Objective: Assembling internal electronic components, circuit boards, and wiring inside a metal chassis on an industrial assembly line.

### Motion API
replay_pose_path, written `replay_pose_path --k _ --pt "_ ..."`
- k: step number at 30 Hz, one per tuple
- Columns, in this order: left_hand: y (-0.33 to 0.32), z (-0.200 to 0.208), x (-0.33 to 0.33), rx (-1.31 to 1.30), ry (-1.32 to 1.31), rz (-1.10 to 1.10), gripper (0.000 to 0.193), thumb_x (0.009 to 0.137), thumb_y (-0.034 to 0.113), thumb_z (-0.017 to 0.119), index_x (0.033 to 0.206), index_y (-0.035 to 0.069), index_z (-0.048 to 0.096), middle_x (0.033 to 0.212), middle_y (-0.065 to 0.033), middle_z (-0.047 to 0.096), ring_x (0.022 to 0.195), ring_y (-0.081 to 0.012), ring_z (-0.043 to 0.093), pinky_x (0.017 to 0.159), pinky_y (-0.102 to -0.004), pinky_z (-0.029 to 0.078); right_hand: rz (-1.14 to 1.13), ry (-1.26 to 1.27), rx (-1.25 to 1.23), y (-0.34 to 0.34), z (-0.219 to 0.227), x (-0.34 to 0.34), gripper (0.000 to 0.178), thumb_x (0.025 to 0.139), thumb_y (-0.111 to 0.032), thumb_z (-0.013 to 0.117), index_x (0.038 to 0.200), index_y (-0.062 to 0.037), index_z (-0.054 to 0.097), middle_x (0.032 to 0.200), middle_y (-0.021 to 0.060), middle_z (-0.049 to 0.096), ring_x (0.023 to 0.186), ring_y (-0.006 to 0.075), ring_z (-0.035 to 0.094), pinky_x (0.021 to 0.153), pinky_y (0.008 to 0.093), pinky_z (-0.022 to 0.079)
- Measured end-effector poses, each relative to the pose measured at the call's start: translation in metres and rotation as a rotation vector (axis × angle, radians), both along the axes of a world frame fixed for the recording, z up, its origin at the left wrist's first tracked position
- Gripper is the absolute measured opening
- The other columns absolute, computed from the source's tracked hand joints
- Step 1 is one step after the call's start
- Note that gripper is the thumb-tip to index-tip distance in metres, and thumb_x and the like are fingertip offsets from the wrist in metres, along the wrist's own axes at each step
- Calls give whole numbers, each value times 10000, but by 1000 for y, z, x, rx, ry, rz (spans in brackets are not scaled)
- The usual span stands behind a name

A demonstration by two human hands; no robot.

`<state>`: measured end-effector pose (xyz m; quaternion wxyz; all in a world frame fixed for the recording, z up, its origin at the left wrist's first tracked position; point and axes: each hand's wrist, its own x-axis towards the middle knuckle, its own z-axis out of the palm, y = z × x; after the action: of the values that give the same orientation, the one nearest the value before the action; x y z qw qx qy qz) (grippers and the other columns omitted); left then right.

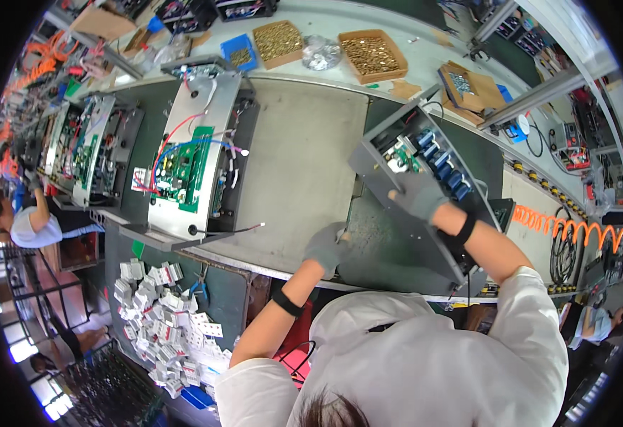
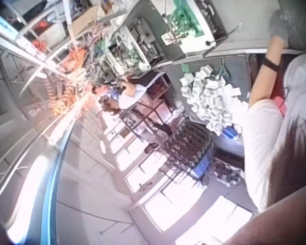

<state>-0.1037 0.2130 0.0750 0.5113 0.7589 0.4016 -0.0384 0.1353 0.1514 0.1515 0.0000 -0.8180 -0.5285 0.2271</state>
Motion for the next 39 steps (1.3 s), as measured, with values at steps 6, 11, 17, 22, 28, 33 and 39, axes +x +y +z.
replay_pose_path --k 6,11,17,22,28,33,39 --pt "-27 -48 -84 -119 42 192 347 813 206 565 1138 94 614 855 -166 652 788 -315 626 740 -384 490 -24 58 88 4 22 3 297 763 -314 654 873 -44 597 812 186 619 818 373 595 730 443 459" --pt "-37 -55 -84 -284 134 233 348 813 207 559 1130 74 614 963 -178 657 889 -321 629 804 -377 484 -145 4 122 -15 31 -2 306 760 -328 659 912 -66 613 823 177 630 817 374 601 721 444 470" --pt "-24 -37 -48 -261 2 215 321 851 241 558 1116 70 617 851 -146 652 774 -237 621 741 -325 487 -65 35 120 -29 1 -18 294 731 -269 691 947 -81 624 817 169 640 795 369 614 715 432 486" --pt "-39 -77 -53 -314 53 255 336 859 286 572 1126 85 613 993 -161 655 921 -309 624 829 -374 479 -28 -161 36 -46 -7 -41 268 755 -294 685 857 -63 594 748 165 625 758 364 615 653 447 475" --pt "-38 -64 -16 -172 -45 243 397 871 339 561 1166 74 579 980 -160 645 890 -279 622 810 -363 477 -63 16 164 -56 8 -18 284 753 -291 691 888 -51 620 739 171 621 695 353 607 619 427 465" --pt "-26 -30 40 -416 -153 130 548 889 496 511 1207 50 521 1000 -159 619 870 -272 602 794 -353 468 -225 212 302 -56 91 20 256 724 -202 735 832 8 635 643 90 565 569 180 498 557 326 414" --pt "-60 17 71 -250 -870 29 463 918 400 508 1102 -21 559 962 -96 599 874 -194 562 784 -316 459 -338 358 445 -61 136 41 277 749 -229 736 782 14 609 638 -11 487 585 71 406 517 264 336"
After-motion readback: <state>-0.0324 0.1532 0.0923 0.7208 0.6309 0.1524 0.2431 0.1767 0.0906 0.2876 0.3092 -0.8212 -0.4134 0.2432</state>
